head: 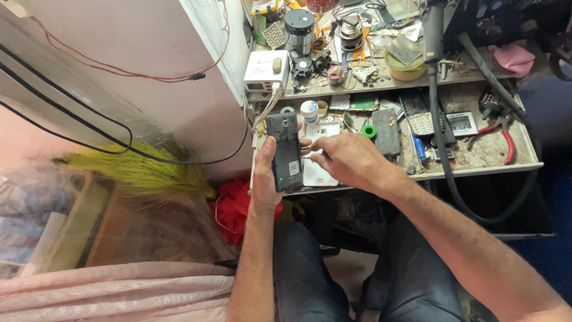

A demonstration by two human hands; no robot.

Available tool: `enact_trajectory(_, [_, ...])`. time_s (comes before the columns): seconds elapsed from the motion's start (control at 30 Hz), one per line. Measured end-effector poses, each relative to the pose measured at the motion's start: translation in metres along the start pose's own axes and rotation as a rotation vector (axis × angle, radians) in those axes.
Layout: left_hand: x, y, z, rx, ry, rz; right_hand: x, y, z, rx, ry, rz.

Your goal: The person sits at a cluttered repair bench and works on a mobile phone, holding the phone in one hand while using tweezers to pick at and remove small components from its back. The person sets the phone down, picks up a white phone cover, and continues prying at parts with the tweezers.

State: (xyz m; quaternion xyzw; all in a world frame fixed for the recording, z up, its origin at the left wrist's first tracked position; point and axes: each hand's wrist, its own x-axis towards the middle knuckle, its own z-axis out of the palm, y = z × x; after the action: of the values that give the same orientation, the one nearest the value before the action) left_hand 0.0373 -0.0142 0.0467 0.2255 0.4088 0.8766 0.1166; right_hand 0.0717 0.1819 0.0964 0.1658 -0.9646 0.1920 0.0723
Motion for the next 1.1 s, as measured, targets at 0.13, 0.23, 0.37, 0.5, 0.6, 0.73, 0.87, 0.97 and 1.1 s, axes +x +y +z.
enact_trajectory(0.13, [0.0, 0.001, -0.001, 0.017, -0.008, 0.003, 0.001, -0.001, 0.0, 0.055, 0.032, -0.026])
enact_trajectory(0.23, [0.0, 0.001, 0.0, -0.01, -0.013, -0.01, 0.001, -0.004, -0.003, 0.068, -0.014, 0.022])
enact_trajectory(0.37, [-0.002, 0.002, 0.001, -0.006, -0.003, -0.016, -0.002, -0.009, -0.01, 0.042, 0.022, -0.015])
enact_trajectory(0.5, [-0.002, 0.002, 0.003, 0.012, 0.029, -0.012, -0.005, -0.008, -0.014, 0.049, 0.031, -0.001])
enact_trajectory(0.6, [-0.001, 0.002, 0.004, 0.018, 0.033, -0.011, -0.007, -0.002, -0.014, 0.047, 0.018, -0.002])
enact_trajectory(0.73, [-0.001, 0.003, 0.003, 0.01, 0.065, 0.005, -0.009, 0.011, -0.01, 0.001, 0.036, -0.013])
enact_trajectory(0.87, [-0.001, 0.002, 0.0, 0.005, 0.089, 0.022, -0.008, 0.019, -0.008, -0.019, 0.02, -0.021])
enact_trajectory(0.97, [-0.002, 0.003, -0.001, 0.015, 0.09, 0.015, -0.005, 0.016, -0.008, -0.078, -0.052, 0.048])
enact_trajectory(1.1, [-0.001, 0.004, -0.001, -0.001, 0.088, 0.037, 0.001, 0.008, -0.008, -0.172, -0.077, 0.035])
